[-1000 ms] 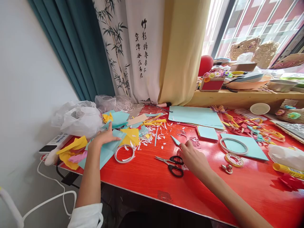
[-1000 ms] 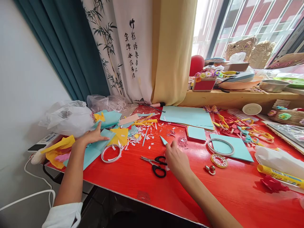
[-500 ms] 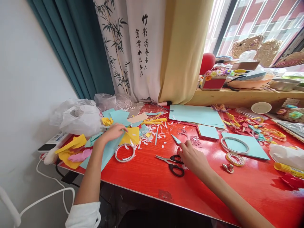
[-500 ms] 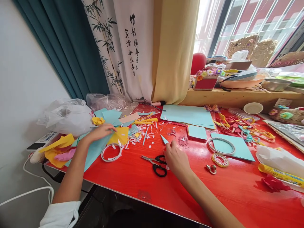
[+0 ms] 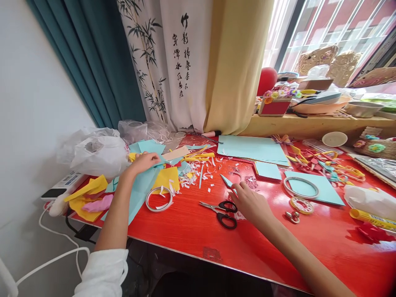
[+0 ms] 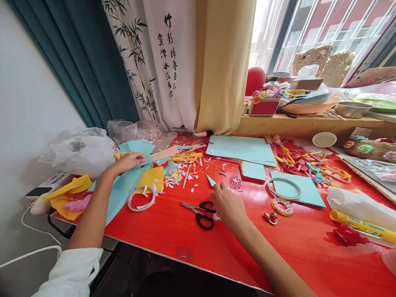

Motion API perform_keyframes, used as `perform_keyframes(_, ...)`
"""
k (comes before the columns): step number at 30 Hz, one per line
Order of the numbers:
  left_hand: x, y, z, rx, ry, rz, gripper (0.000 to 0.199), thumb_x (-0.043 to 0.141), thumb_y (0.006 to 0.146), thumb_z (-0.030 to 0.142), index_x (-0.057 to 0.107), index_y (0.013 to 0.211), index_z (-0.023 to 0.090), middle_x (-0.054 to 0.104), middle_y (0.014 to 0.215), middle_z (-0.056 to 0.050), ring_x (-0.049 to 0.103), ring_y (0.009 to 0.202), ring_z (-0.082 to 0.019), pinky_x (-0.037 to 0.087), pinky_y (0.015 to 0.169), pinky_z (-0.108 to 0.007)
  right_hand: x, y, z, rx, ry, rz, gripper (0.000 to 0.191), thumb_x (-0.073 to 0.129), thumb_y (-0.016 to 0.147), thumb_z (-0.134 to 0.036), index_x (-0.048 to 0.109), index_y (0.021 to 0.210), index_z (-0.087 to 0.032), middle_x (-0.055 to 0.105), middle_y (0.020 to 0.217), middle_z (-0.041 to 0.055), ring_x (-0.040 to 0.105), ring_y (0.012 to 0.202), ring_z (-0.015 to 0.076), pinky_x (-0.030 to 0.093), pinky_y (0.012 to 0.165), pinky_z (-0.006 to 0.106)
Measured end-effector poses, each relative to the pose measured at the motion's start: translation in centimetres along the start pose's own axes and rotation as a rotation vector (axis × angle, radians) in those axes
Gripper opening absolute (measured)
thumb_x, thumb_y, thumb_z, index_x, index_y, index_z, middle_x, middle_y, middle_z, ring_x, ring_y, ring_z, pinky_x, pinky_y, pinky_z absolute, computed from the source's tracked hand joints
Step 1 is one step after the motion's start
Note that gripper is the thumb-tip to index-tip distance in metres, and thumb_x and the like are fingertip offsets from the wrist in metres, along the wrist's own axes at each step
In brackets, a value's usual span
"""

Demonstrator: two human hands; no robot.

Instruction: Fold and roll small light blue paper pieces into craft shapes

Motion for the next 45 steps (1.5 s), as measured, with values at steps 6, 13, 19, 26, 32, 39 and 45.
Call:
perform_keyframes(6, 1.9, 0.3, 0.7, 0.019, 0.001, -0.087, 0.021, 0.067, 0.058, 0.035, 0.066, 0.074, 0.023, 0.063, 0.099, -0.005, 0.046, 0.103, -0.03, 0.031, 0.087, -0.039, 0.1, 0.1, -0.1, -0.022, 0.029, -0.015, 0.022, 0.035, 0.091, -0.029, 0.052, 0.094, -0.016, 0.058, 0.091, 0.0055, 0.062, 0.076, 0.0198, 0.017, 0.045, 0.027)
perform_keyframes(13, -1.1, 0.9, -2.3, -0.192, 0.015, 0.181, 0.027, 0.044, 0.079, 0.037, 0.058, 0.097, 0.021, 0.065, 0.098, -0.006, 0.057, 0.091, -0.024, 0.038, 0.078, -0.033, -0.1, 0.1, 0.1, 0.003, 0.024, -0.001, 0.023, 0.036, 0.09, -0.031, 0.053, 0.096, -0.016, 0.058, 0.092, 0.0051, 0.062, 0.075, 0.0202, 0.019, 0.046, 0.026)
perform_keyframes(19, -1.2, 0.2, -1.7, -0.334, 0.074, 0.379, 0.033, 0.047, 0.079, 0.033, 0.055, 0.106, 0.016, 0.059, 0.106, -0.016, 0.049, 0.104, -0.034, 0.035, 0.084, -0.045, -0.4, 0.2, 0.8, 0.059, 0.046, -0.055, 0.025, 0.038, 0.089, -0.032, 0.052, 0.103, -0.017, 0.057, 0.101, 0.0073, 0.061, 0.079, 0.0215, 0.025, 0.049, 0.026)
perform_keyframes(26, -4.1, -1.4, 9.3, -0.039, 0.01, 0.709, 0.037, 0.039, 0.085, 0.033, 0.047, 0.115, 0.013, 0.047, 0.118, -0.017, 0.037, 0.114, -0.034, 0.029, 0.091, -0.046, 0.2, 1.1, 3.3, 0.102, 0.194, -0.164, 0.017, 0.048, 0.083, -0.029, 0.056, 0.084, -0.014, 0.061, 0.085, 0.0083, 0.057, 0.078, 0.0202, 0.031, 0.055, 0.026)
perform_keyframes(32, 0.1, -2.9, 21.6, 0.46, -0.288, 0.158, 0.039, 0.033, 0.088, 0.04, 0.057, 0.068, 0.017, 0.059, 0.073, -0.007, 0.056, 0.073, -0.02, 0.04, 0.071, -0.032, -0.9, 1.9, 4.0, 0.149, 0.961, -0.03, 0.023, 0.048, 0.08, -0.036, 0.055, 0.072, -0.015, 0.05, 0.059, -0.0001, 0.043, 0.054, 0.0102, 0.028, 0.051, 0.023)
perform_keyframes(39, 3.3, -6.9, 25.3, 0.914, -0.332, 0.398, 0.027, 0.04, 0.087, 0.028, 0.049, 0.11, 0.017, 0.056, 0.103, -0.011, 0.051, 0.095, -0.024, 0.039, 0.081, -0.037, -0.6, 1.7, 3.4, 0.244, 1.776, -0.048, 0.028, 0.067, 0.065, -0.037, 0.058, 0.074, -0.012, 0.042, 0.062, -0.0029, 0.028, 0.047, 0.0033, 0.017, 0.044, 0.022)
perform_keyframes(45, 4.1, -6.8, 24.6, 1.029, -0.276, 0.366, 0.028, 0.032, 0.089, 0.019, 0.059, 0.093, 0.018, 0.061, 0.092, -0.011, 0.053, 0.087, -0.022, 0.036, 0.077, -0.036, -0.1, 1.3, 1.7, 0.246, 1.834, -0.125, 0.021, 0.067, 0.062, -0.03, 0.056, 0.07, -0.013, 0.041, 0.054, -0.0052, 0.031, 0.045, 0.0033, 0.015, 0.043, 0.021)
Point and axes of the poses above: each hand's wrist, its own y-axis towards the middle knuckle, its own x-axis out of the palm, z = x × y, the point moved 4 cm from there along y, towards the middle knuckle
